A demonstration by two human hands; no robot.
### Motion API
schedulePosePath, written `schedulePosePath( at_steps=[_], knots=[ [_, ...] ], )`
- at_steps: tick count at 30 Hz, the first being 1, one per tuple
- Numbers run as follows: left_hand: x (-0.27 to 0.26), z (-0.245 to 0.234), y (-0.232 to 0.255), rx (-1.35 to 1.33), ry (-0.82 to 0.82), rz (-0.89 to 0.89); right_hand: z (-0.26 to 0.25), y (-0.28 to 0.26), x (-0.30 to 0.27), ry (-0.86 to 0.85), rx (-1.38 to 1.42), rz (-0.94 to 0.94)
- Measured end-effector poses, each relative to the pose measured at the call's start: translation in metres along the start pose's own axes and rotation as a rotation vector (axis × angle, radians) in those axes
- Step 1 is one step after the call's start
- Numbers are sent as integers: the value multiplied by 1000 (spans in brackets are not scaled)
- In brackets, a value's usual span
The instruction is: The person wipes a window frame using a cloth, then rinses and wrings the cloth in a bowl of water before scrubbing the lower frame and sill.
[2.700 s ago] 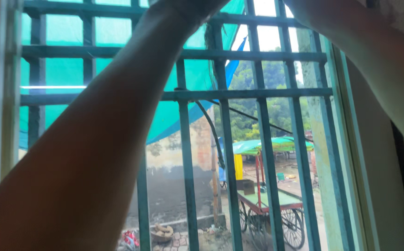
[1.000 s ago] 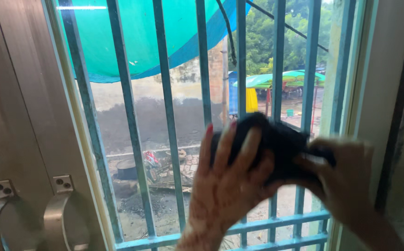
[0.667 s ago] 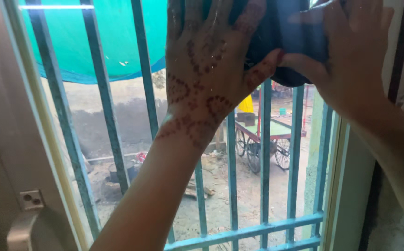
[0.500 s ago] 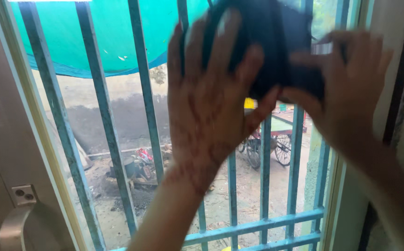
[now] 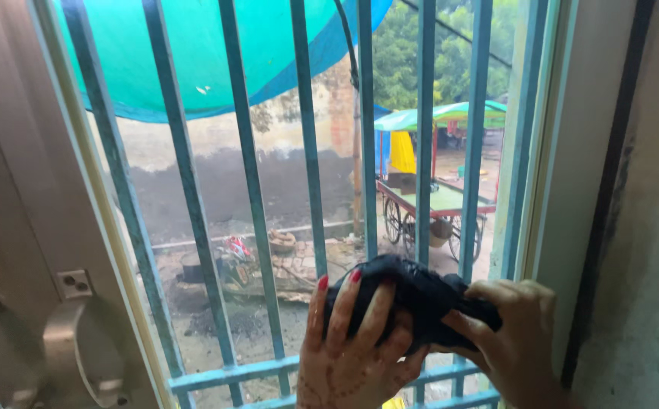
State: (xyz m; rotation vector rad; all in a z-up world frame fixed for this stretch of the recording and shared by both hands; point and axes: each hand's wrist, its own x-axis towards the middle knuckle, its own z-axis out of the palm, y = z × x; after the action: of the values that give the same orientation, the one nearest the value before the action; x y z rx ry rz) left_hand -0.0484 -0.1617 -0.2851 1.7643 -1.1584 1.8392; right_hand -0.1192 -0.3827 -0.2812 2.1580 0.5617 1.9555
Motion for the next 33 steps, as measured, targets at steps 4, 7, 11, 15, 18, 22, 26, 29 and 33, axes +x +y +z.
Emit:
schedulePosePath(
  at_steps=[4, 7, 11, 15, 18, 22, 26, 29, 33],
  knots=[
    [75, -17, -30, 14, -41, 49, -5, 40, 73, -228, -112, 98],
    [150, -15, -65, 87, 38, 77, -11, 74, 150, 9, -282, -171],
    [181, -22, -79, 67, 199, 118, -18, 74, 189, 73, -261, -162],
    [146, -17, -58, 27, 162, 38, -1, 57, 153, 124, -214, -67],
    [102, -11, -40, -22, 105, -20, 6, 35, 93, 79, -149, 68],
    [15, 9, -6, 41, 119, -55, 24, 7, -11, 59, -96, 160],
    [-86, 23, 30, 147, 28, -38, 42, 0, -108, -854, -164, 824],
    [-111, 26, 18, 109, -41, 80, 36, -24, -125, -75, -41, 113],
    [-64, 4, -3, 71, -1, 115, 14, -27, -54, -39, 42, 23]
  ],
)
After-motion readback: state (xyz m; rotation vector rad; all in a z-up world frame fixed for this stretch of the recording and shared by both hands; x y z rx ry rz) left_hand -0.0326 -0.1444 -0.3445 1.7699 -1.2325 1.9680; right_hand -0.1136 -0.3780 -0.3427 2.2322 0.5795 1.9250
